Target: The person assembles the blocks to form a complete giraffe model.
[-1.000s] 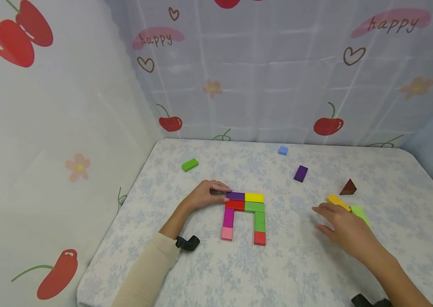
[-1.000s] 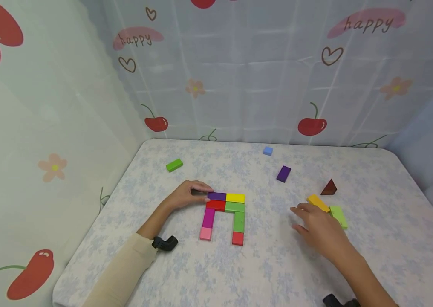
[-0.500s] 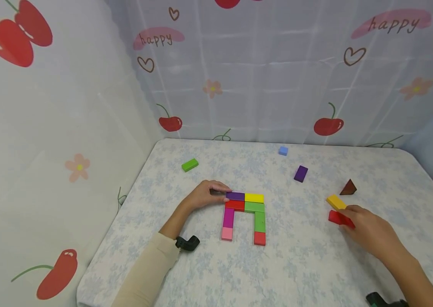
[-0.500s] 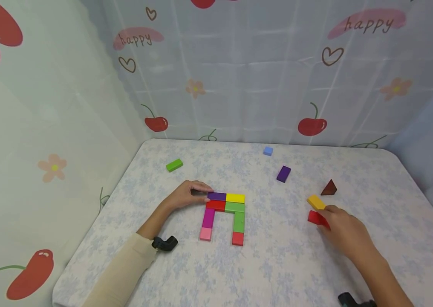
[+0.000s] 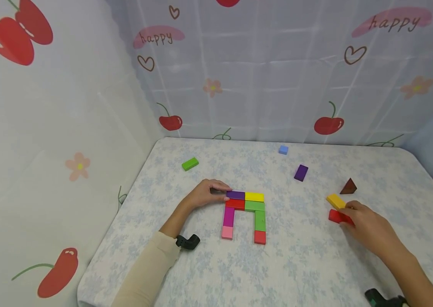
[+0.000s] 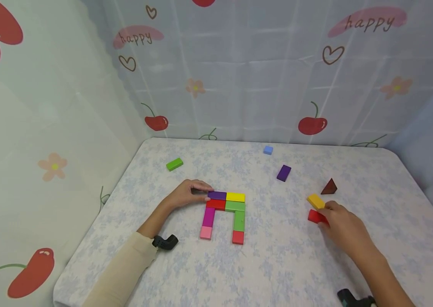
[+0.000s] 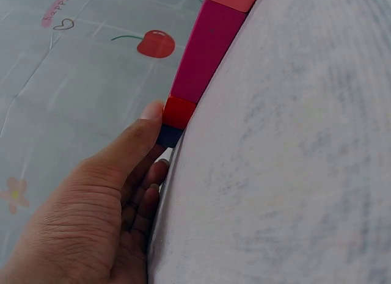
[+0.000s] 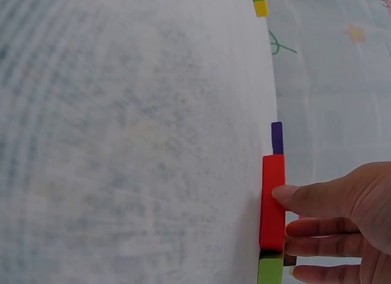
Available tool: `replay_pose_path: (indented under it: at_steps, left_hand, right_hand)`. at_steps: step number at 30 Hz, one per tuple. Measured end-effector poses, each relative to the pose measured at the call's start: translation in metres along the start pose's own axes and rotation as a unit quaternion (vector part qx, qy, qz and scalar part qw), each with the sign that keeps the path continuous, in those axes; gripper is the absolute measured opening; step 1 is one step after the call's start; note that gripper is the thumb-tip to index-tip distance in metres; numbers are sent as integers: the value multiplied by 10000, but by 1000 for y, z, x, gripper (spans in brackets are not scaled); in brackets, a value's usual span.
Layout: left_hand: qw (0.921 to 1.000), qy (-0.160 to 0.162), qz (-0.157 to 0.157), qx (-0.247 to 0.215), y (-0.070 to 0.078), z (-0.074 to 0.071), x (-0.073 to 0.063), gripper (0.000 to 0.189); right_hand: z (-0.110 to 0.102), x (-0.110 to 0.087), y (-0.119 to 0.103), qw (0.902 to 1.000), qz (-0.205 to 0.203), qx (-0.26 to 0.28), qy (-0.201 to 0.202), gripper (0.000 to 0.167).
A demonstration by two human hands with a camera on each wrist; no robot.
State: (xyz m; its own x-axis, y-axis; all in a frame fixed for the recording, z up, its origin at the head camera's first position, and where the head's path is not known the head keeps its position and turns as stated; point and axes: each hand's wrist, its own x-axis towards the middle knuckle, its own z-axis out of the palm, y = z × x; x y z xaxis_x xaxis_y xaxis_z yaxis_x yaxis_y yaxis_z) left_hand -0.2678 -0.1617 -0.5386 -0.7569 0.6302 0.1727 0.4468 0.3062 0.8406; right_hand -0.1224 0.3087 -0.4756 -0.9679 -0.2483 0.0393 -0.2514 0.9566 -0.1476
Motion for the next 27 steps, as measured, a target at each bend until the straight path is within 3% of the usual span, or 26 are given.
replay_pose_path:
  at_steps: [13,20,27]
  left_hand:
    - [10000,-3,-81,56,1,0,0,34]
    - [10000,-17,-63,12,0,0,0,34]
    - [10000,-27,-80,24,0,0,0,34]
  right_hand:
    - [-4,7,-12,9992,71,-129,-364,43]
    - [-1,8,-16,9969,-74,628,-460,61]
    - [-4,4,-12,9871,-246,1231,-990,70]
